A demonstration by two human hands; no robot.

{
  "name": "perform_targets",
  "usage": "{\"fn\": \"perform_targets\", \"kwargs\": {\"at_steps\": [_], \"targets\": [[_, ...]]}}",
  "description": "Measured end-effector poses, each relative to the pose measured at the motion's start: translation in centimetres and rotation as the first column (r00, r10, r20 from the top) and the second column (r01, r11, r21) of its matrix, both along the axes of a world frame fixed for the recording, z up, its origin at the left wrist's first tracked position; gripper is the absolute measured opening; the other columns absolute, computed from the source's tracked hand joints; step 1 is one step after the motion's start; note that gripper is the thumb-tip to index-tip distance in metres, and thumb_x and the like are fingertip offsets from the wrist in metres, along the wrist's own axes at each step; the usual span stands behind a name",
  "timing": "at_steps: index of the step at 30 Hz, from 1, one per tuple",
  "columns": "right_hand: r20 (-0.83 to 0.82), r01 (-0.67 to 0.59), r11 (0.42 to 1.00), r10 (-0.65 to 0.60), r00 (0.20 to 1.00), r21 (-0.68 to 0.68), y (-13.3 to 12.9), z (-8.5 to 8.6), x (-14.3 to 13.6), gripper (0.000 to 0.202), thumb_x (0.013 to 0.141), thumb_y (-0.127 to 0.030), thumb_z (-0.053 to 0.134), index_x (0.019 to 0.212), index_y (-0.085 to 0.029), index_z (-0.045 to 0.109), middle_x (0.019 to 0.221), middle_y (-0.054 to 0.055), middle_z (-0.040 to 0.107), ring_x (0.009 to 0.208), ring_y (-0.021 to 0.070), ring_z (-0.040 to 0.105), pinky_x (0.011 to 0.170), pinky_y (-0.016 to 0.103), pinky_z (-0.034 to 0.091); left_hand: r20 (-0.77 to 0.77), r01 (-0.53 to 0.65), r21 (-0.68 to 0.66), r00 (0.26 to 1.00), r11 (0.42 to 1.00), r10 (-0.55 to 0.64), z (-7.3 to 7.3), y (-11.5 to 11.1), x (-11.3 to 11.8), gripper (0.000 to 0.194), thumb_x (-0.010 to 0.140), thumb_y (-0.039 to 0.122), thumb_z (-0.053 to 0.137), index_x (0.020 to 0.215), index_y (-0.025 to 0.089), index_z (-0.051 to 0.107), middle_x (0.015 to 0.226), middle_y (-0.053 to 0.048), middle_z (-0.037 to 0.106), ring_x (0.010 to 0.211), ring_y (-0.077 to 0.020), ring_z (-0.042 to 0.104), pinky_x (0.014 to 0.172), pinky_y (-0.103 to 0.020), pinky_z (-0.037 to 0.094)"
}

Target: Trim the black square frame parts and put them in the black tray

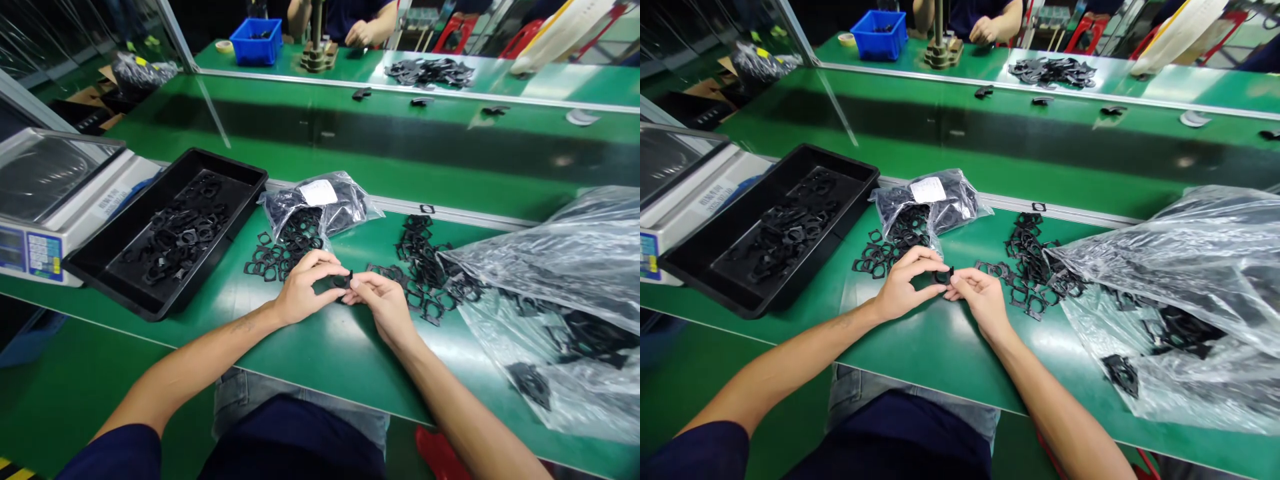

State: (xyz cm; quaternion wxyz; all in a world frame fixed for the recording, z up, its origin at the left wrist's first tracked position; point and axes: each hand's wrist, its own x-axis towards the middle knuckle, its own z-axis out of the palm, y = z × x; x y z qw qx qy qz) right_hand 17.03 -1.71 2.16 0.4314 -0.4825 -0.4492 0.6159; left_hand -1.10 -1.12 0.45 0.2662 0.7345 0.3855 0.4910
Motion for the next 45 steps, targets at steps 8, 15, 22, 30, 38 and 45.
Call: {"fn": "perform_targets", "kwargs": {"at_steps": [8,15,22,30,38,45], "targets": [[-0.02,-0.005,1.0,0.005,1.0,0.022,-0.05,0.35,-0.01,0.032,0.073,-0.05,0.084,0.076,-0.019,0.073,0.063,0.003,0.073,0.055,0.0153,0.066,0.06,0.03,0.058,0.08,0.034,-0.076,0.996,0.997,-0.028,-0.18,0.25,-0.06,0.021,0.085,0.023,0.072,0.106,0.02,0.071,0.106,-0.008,0.068,0.104,-0.0205,0.064,0.094,-0.037,0.053],[-0.021,-0.022,0.999,0.023,1.0,0.028,-0.11,0.38,0.04,0.031,0.075,-0.049,0.083,0.075,-0.019,0.073,0.064,0.002,0.072,0.055,0.0149,0.066,0.062,0.03,0.058,0.129,0.088,-0.136,0.989,0.987,-0.07,-0.23,0.16,-0.01,0.022,0.085,0.022,0.072,0.107,0.019,0.071,0.105,-0.008,0.068,0.088,-0.0152,0.064,0.077,-0.028,0.056],[-0.045,-0.034,0.999,0.034,0.998,0.001,-0.06,0.48,0.0,0.036,0.071,-0.052,0.085,0.076,-0.018,0.073,0.064,0.003,0.072,0.053,0.0147,0.065,0.058,0.029,0.058,0.161,0.124,-0.133,0.982,0.983,-0.102,-0.36,0.18,-0.08,0.022,0.087,0.023,0.07,0.109,0.018,0.071,0.111,-0.009,0.069,0.088,-0.0133,0.066,0.08,-0.026,0.06],[-0.071,-0.053,0.999,0.054,0.996,0.008,0.06,0.34,0.06,0.034,0.071,-0.05,0.086,0.076,-0.019,0.072,0.064,0.002,0.072,0.052,0.0138,0.064,0.057,0.028,0.056,0.181,0.133,-0.128,0.977,0.983,-0.109,-0.67,0.34,-0.19,0.023,0.087,0.024,0.072,0.109,0.018,0.072,0.111,-0.009,0.069,0.094,-0.0146,0.069,0.078,-0.024,0.062],[0.087,-0.072,0.99,0.061,0.994,0.121,-0.19,0.21,-0.03,0.036,0.074,-0.051,0.083,0.074,-0.02,0.065,0.059,-0.001,0.066,0.053,0.0144,0.062,0.058,0.028,0.054,0.061,0.102,0.005,0.993,0.995,-0.102,-0.36,-0.11,0.03,0.02,0.088,0.02,0.07,0.108,0.02,0.073,0.105,-0.008,0.069,0.097,-0.0174,0.068,0.082,-0.03,0.06],[0.285,-0.071,0.919,-0.046,0.958,0.388,-0.69,0.05,0.04,0.025,0.088,-0.047,0.071,0.082,-0.022,0.069,0.078,0.003,0.07,0.065,0.017,0.065,0.066,0.031,0.057,0.193,0.093,-0.136,0.979,0.986,-0.065,0.02,-0.24,0.13,0.021,0.089,0.026,0.069,0.108,0.016,0.068,0.098,-0.007,0.07,0.087,-0.0141,0.068,0.08,-0.026,0.059]]}}
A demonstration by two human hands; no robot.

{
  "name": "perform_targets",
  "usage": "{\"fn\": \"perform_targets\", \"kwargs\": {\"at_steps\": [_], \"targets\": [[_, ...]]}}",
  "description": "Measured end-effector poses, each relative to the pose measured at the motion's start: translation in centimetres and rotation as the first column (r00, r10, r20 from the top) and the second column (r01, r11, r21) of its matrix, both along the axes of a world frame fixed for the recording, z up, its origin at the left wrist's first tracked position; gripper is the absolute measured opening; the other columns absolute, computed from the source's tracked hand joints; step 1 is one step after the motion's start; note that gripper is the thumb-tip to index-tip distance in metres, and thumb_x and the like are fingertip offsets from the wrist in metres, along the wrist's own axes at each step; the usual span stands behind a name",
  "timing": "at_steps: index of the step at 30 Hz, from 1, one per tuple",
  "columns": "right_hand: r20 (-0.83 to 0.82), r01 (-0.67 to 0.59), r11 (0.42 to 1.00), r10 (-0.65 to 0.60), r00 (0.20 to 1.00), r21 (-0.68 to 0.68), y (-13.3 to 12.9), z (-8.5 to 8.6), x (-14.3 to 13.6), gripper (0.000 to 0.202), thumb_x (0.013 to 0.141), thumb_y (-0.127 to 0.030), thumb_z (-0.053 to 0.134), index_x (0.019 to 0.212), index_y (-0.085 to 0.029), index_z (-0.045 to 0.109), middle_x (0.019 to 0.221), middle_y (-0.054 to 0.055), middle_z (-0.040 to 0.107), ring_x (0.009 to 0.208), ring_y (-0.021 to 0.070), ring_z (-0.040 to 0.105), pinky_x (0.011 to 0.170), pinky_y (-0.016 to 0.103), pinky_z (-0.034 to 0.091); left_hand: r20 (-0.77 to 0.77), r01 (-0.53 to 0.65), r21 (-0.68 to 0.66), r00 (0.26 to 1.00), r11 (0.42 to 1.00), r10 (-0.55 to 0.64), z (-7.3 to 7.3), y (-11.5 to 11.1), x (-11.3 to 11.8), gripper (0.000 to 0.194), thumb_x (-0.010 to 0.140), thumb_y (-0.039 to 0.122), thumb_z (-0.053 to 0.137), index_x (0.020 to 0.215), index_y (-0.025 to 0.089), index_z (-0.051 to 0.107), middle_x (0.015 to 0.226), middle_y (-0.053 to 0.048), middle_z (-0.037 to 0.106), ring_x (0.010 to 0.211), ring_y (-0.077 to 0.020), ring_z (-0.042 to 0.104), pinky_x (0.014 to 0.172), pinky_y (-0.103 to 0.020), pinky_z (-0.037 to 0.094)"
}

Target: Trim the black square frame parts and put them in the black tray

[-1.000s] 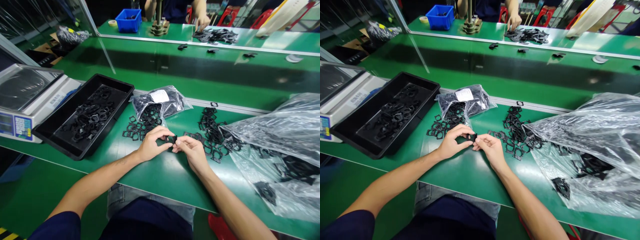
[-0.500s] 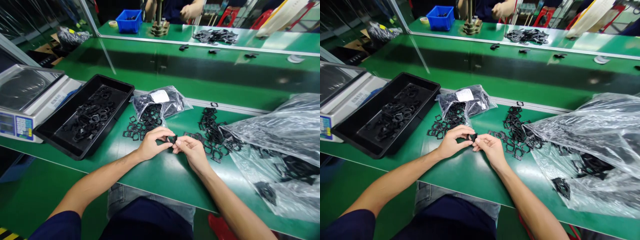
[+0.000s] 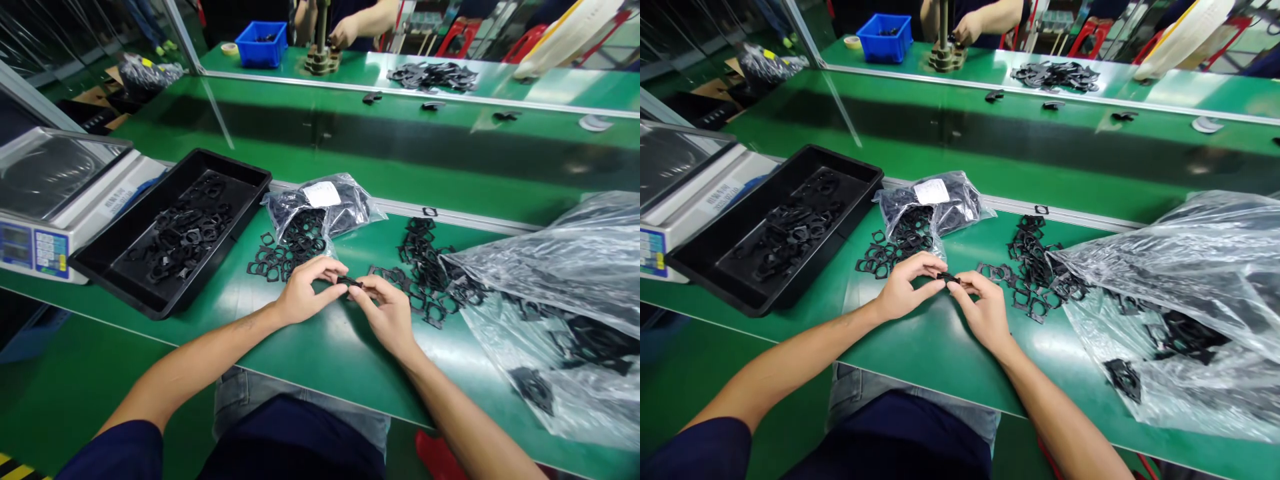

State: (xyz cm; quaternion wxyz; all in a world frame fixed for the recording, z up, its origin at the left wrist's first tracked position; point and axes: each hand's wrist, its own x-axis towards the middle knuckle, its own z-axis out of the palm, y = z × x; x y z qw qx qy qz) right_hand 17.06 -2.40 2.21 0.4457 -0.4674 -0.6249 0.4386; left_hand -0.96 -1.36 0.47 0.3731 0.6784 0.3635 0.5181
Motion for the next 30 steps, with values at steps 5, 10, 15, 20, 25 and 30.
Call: {"fn": "perform_targets", "kwargs": {"at_steps": [5,10,15,20,25,30], "targets": [[0.084,0.01,0.995,-0.019,0.996,0.102,-0.2,0.1,0.1,0.02,0.092,-0.042,0.066,0.085,-0.023,0.068,0.081,0.004,0.069,0.07,0.0184,0.067,0.068,0.032,0.058,0.137,0.033,-0.126,0.99,0.991,-0.015,-0.1,0.5,-0.1,0.02,0.088,0.033,0.071,0.094,0.015,0.068,0.085,-0.004,0.07,0.079,-0.0116,0.068,0.077,-0.023,0.059],[0.117,0.032,0.985,-0.052,0.992,0.169,-0.2,0.1,0.3,0.017,0.093,-0.038,0.065,0.086,-0.022,0.069,0.083,0.004,0.071,0.072,0.0184,0.068,0.069,0.031,0.059,0.209,0.04,-0.155,0.978,0.987,-0.007,-0.1,0.5,0.1,0.024,0.085,0.038,0.075,0.09,0.015,0.067,0.084,-0.003,0.07,0.078,-0.0117,0.068,0.077,-0.024,0.058],[0.147,0.034,0.977,-0.066,0.987,0.209,-0.1,0.1,0.3,0.016,0.093,-0.036,0.065,0.088,-0.022,0.07,0.084,0.005,0.073,0.071,0.0181,0.069,0.068,0.031,0.06,0.178,0.005,-0.09,0.984,0.996,0.012,0.1,0.6,-0.1,0.019,0.085,0.033,0.076,0.083,0.016,0.069,0.079,-0.003,0.07,0.074,-0.0123,0.066,0.071,-0.024,0.055],[0.163,0.036,0.974,-0.074,0.984,0.225,0.0,0.5,0.3,0.016,0.092,-0.035,0.066,0.085,-0.022,0.072,0.082,0.005,0.074,0.072,0.0185,0.068,0.07,0.032,0.059,0.151,-0.032,-0.039,0.988,0.999,0.038,0.3,0.6,-0.2,0.018,0.085,0.031,0.076,0.078,0.016,0.069,0.074,-0.002,0.069,0.07,-0.0118,0.064,0.067,-0.024,0.052],[-0.038,0.001,0.995,-0.005,0.999,-0.103,0.2,0.7,0.3,0.032,0.083,-0.049,0.075,0.071,-0.02,0.066,0.066,0.002,0.069,0.059,0.0164,0.065,0.061,0.029,0.056,0.072,-0.059,-0.048,0.996,0.997,0.062,0.0,0.3,0.0,0.017,0.088,0.03,0.071,0.08,0.015,0.069,0.075,-0.002,0.07,0.069,-0.0121,0.066,0.068,-0.024,0.054],[-0.313,-0.044,0.898,-0.107,0.944,-0.439,0.9,0.8,0.3,0.043,0.073,-0.055,0.082,0.064,-0.02,0.058,0.056,-0.001,0.062,0.046,0.012,0.055,0.051,0.026,0.05,-0.075,-0.022,0.062,0.997,0.998,0.026,-0.2,0.1,-0.1,0.017,0.095,0.022,0.06,0.108,0.017,0.069,0.101,-0.007,0.071,0.088,-0.0153,0.069,0.082,-0.03,0.058]]}}
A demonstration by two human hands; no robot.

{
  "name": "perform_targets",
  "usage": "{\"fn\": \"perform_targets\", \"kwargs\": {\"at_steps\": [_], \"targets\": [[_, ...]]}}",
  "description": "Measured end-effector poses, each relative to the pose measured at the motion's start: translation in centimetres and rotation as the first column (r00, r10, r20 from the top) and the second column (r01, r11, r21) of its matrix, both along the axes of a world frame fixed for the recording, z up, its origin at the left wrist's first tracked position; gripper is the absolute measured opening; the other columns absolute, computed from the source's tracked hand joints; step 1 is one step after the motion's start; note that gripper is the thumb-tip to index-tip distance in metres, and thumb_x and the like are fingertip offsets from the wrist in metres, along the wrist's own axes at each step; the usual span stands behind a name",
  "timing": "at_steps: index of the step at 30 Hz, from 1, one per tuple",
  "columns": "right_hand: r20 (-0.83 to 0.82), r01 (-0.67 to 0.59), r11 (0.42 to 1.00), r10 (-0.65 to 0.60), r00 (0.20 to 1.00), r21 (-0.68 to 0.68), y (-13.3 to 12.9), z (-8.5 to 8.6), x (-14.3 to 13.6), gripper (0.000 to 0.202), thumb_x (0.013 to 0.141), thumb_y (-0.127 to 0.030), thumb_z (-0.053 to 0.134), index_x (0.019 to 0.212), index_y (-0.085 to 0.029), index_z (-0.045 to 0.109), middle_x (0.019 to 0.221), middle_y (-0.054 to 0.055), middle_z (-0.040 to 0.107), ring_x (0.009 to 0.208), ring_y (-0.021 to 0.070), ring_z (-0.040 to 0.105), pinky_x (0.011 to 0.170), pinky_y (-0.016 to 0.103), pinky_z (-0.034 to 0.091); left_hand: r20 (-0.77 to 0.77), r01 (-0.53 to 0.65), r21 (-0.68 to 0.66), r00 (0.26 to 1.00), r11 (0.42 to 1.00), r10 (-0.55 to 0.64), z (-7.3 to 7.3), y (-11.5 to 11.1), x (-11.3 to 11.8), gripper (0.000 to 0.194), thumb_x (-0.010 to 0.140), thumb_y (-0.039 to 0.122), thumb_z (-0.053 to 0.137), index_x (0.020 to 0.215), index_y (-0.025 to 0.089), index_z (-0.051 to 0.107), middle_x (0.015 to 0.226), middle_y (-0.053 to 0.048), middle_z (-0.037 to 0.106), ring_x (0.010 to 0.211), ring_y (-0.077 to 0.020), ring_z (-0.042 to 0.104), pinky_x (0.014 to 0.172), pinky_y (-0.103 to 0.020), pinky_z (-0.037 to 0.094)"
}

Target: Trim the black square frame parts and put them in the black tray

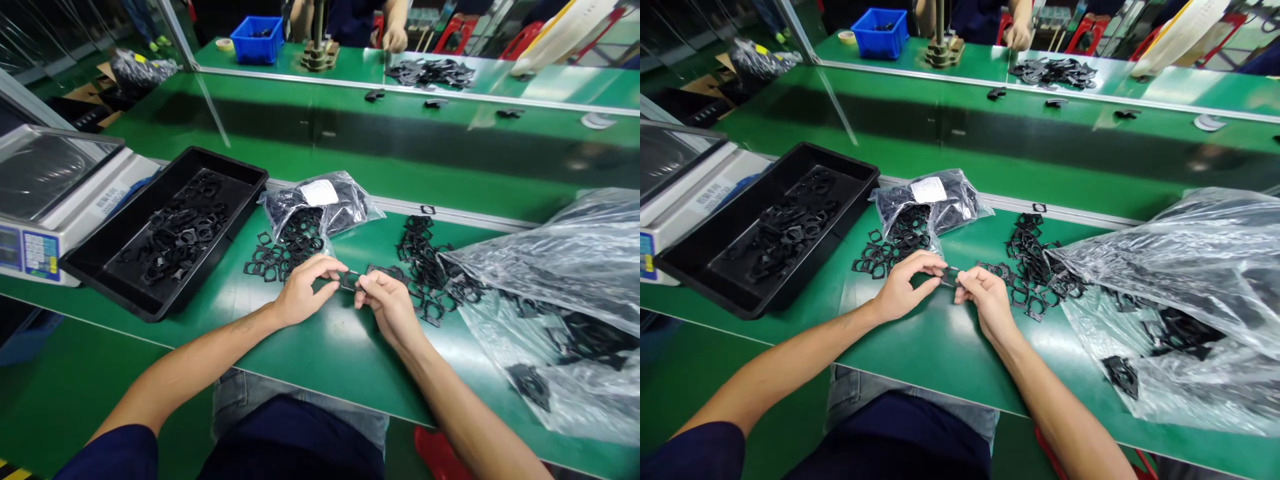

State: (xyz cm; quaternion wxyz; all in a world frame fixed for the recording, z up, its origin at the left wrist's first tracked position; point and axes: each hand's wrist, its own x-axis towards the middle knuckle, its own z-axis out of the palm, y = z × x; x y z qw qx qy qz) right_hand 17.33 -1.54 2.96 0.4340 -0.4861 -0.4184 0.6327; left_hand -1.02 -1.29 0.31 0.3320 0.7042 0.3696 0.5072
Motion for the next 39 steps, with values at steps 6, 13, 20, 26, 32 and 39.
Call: {"fn": "perform_targets", "kwargs": {"at_steps": [6,13,20,26,32,39], "targets": [[-0.076,-0.137,0.984,0.129,0.989,-0.111,0.1,0.0,0.0,0.045,0.077,-0.06,0.077,0.067,-0.018,0.061,0.053,-0.002,0.058,0.044,0.012,0.053,0.049,0.027,0.049,-0.129,0.014,0.266,0.991,0.964,0.021,0.4,0.1,-0.4,0.01,0.089,0.021,0.069,0.099,0.02,0.072,0.095,-0.006,0.071,0.089,-0.016,0.067,0.082,-0.03,0.056],[0.249,0.007,0.94,-0.098,0.964,0.341,-0.3,-0.9,0.1,0.027,0.085,-0.046,0.073,0.094,-0.022,0.066,0.084,0.003,0.067,0.072,0.0154,0.064,0.065,0.028,0.055,-0.034,-0.074,0.154,0.996,0.985,0.08,0.5,0.6,-0.5,0.008,0.09,0.017,0.068,0.094,0.018,0.074,0.088,-0.005,0.073,0.082,-0.0139,0.068,0.077,-0.027,0.055],[0.4,-0.134,0.834,-0.11,0.91,0.535,-1.1,-0.3,0.0,0.008,0.089,-0.032,0.068,0.09,-0.024,0.068,0.088,0.005,0.065,0.077,0.0194,0.063,0.071,0.034,0.058,0.019,-0.061,0.064,0.998,0.996,0.06,0.5,0.5,-0.2,0.007,0.089,0.023,0.07,0.091,0.017,0.072,0.081,-0.003,0.072,0.074,-0.0132,0.067,0.071,-0.026,0.054],[0.441,-0.171,0.81,-0.117,0.89,0.561,-1.1,-0.3,0.2,0.004,0.09,-0.028,0.066,0.089,-0.024,0.067,0.081,0.004,0.062,0.074,0.0205,0.06,0.069,0.036,0.054,0.061,-0.071,0.021,0.996,0.997,0.07,0.3,0.5,-0.2,0.015,0.085,0.028,0.074,0.076,0.017,0.07,0.071,-0.002,0.068,0.067,-0.0132,0.063,0.064,-0.026,0.05],[0.456,-0.21,0.793,-0.095,0.885,0.572,-0.9,-0.5,0.4,0.005,0.092,-0.026,0.063,0.09,-0.025,0.067,0.079,0.004,0.06,0.077,0.0222,0.059,0.07,0.038,0.052,0.091,-0.059,0.017,0.994,0.998,0.058,0.2,0.5,-0.3,0.016,0.084,0.026,0.074,0.073,0.017,0.068,0.072,-0.002,0.069,0.068,-0.0135,0.064,0.065,-0.027,0.05],[0.394,-0.159,0.806,-0.098,0.914,0.57,-1.0,-0.6,0.1,0.003,0.092,-0.026,0.062,0.09,-0.025,0.064,0.092,0.007,0.063,0.086,0.0229,0.062,0.074,0.038,0.056,0.08,-0.052,-0.012,0.995,0.999,0.052,0.9,0.2,-0.1,0.014,0.086,0.029,0.072,0.08,0.018,0.069,0.075,-0.002,0.068,0.073,-0.0141,0.063,0.071,-0.028,0.051]]}}
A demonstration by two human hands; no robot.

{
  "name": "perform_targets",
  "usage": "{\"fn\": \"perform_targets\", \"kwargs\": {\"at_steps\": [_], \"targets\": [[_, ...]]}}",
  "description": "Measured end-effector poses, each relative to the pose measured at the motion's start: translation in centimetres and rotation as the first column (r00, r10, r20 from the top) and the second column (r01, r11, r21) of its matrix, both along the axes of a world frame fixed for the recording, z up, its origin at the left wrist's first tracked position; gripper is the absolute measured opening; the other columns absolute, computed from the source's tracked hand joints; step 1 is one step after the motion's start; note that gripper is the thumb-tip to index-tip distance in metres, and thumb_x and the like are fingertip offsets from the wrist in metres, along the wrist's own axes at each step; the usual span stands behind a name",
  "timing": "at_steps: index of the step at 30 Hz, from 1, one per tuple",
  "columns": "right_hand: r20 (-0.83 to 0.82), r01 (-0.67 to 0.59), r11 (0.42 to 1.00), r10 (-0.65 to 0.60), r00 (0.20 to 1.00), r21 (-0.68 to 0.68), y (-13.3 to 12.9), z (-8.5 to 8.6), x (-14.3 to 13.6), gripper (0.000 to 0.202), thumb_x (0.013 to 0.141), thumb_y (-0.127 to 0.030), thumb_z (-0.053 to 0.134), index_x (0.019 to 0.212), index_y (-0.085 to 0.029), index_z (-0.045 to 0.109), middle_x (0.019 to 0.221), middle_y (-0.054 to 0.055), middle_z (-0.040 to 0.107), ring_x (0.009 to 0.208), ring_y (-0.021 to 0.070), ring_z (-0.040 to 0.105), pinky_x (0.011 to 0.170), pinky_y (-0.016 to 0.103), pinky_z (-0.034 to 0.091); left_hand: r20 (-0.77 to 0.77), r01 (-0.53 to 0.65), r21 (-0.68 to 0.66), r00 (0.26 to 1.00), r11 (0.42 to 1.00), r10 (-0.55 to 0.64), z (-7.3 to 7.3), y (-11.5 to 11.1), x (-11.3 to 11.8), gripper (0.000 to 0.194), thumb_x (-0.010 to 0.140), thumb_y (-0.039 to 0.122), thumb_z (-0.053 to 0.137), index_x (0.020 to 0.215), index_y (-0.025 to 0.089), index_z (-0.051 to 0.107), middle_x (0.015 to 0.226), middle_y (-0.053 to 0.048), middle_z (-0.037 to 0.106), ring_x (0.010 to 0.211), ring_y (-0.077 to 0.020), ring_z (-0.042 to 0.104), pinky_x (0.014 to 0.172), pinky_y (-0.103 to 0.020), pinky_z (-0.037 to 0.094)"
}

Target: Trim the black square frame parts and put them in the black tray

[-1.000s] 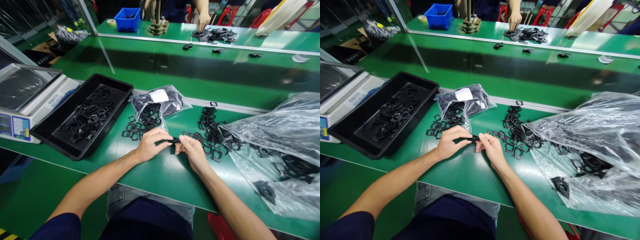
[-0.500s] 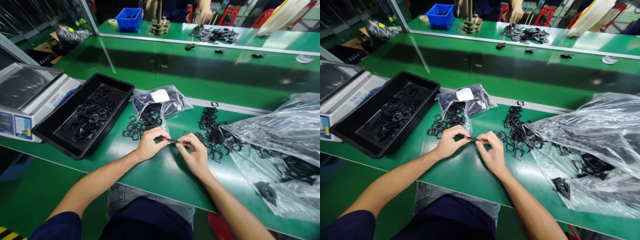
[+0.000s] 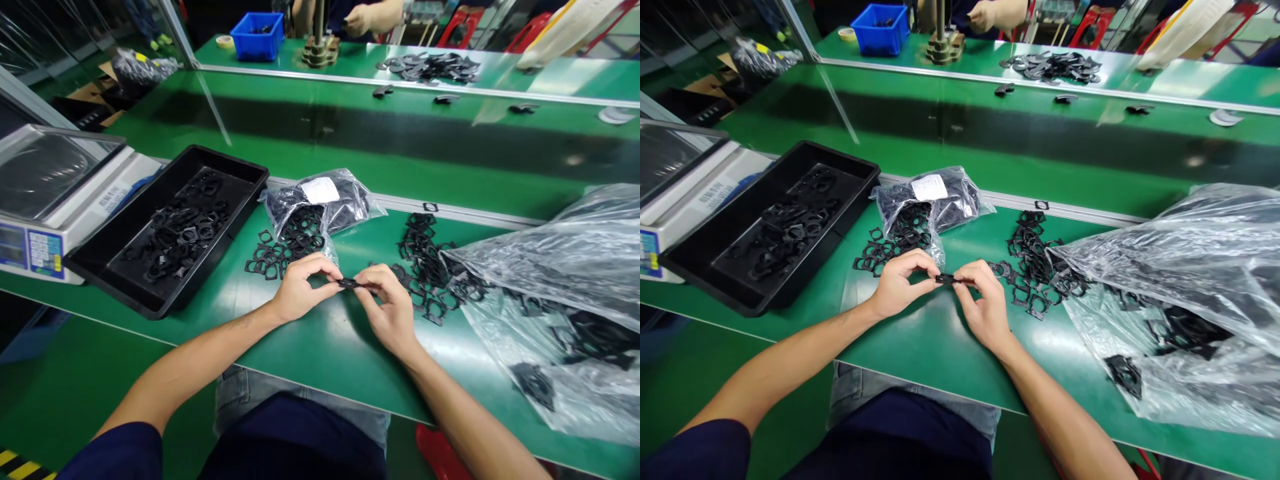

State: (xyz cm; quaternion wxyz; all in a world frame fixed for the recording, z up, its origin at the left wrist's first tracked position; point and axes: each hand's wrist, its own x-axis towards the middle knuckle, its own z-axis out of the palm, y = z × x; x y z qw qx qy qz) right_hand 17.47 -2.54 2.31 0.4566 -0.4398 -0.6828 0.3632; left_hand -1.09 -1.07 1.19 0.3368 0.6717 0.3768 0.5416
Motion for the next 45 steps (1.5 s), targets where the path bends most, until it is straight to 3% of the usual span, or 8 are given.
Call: {"fn": "perform_targets", "kwargs": {"at_steps": [9,22,36,40,45], "targets": [[-0.076,0.001,0.998,-0.006,0.997,-0.068,0.12,-0.2,-0.1,0.009,0.093,-0.033,0.063,0.09,-0.025,0.061,0.098,0.007,0.065,0.091,0.0214,0.065,0.08,0.036,0.058,-0.016,0.081,0.079,0.997,0.994,-0.08,0.1,-0.12,-0.06,0.009,0.087,0.026,0.072,0.086,0.018,0.069,0.083,-0.004,0.07,0.08,-0.015,0.065,0.076,-0.029,0.053],[-0.147,0.001,0.984,-0.028,0.989,-0.18,0.16,-0.29,-0.2,0.02,0.089,-0.043,0.071,0.095,-0.024,0.07,0.1,0.007,0.073,0.09,0.0208,0.073,0.087,0.037,0.061,-0.04,0.123,-0.001,0.992,0.992,-0.123,0.47,-0.15,-0.28,0.01,0.09,0.023,0.066,0.083,0.017,0.069,0.078,-0.003,0.069,0.072,-0.0128,0.063,0.07,-0.026,0.052],[-0.2,-0.005,0.971,-0.044,0.979,-0.24,0.29,-0.48,-0.17,0.022,0.084,-0.043,0.077,0.093,-0.023,0.072,0.092,0.005,0.076,0.085,0.0209,0.075,0.083,0.034,0.063,-0.072,0.069,0.193,0.996,0.979,-0.056,0.44,-0.42,-0.25,0.007,0.088,0.02,0.07,0.093,0.016,0.072,0.086,-0.005,0.072,0.078,-0.0127,0.066,0.075,-0.026,0.054],[-0.207,0.003,0.964,-0.06,0.977,-0.267,0.27,-0.36,-0.28,0.025,0.081,-0.045,0.079,0.087,-0.023,0.069,0.084,0.003,0.073,0.075,0.0184,0.072,0.076,0.032,0.062,-0.066,0.014,0.145,0.998,0.989,-0.004,0.39,-0.25,-0.35,0.006,0.088,0.019,0.07,0.093,0.016,0.073,0.086,-0.005,0.072,0.079,-0.0129,0.066,0.075,-0.026,0.054],[-0.217,-0.009,0.956,-0.057,0.974,-0.292,0.3,-0.26,-0.37,0.028,0.079,-0.046,0.081,0.084,-0.022,0.068,0.077,0.002,0.07,0.068,0.0174,0.071,0.07,0.03,0.06,0.039,0.017,-0.028,0.999,0.999,-0.016,-0.28,0.13,-0.29,0.01,0.087,0.024,0.072,0.09,0.015,0.072,0.083,-0.004,0.071,0.078,-0.0128,0.066,0.073,-0.025,0.055]]}}
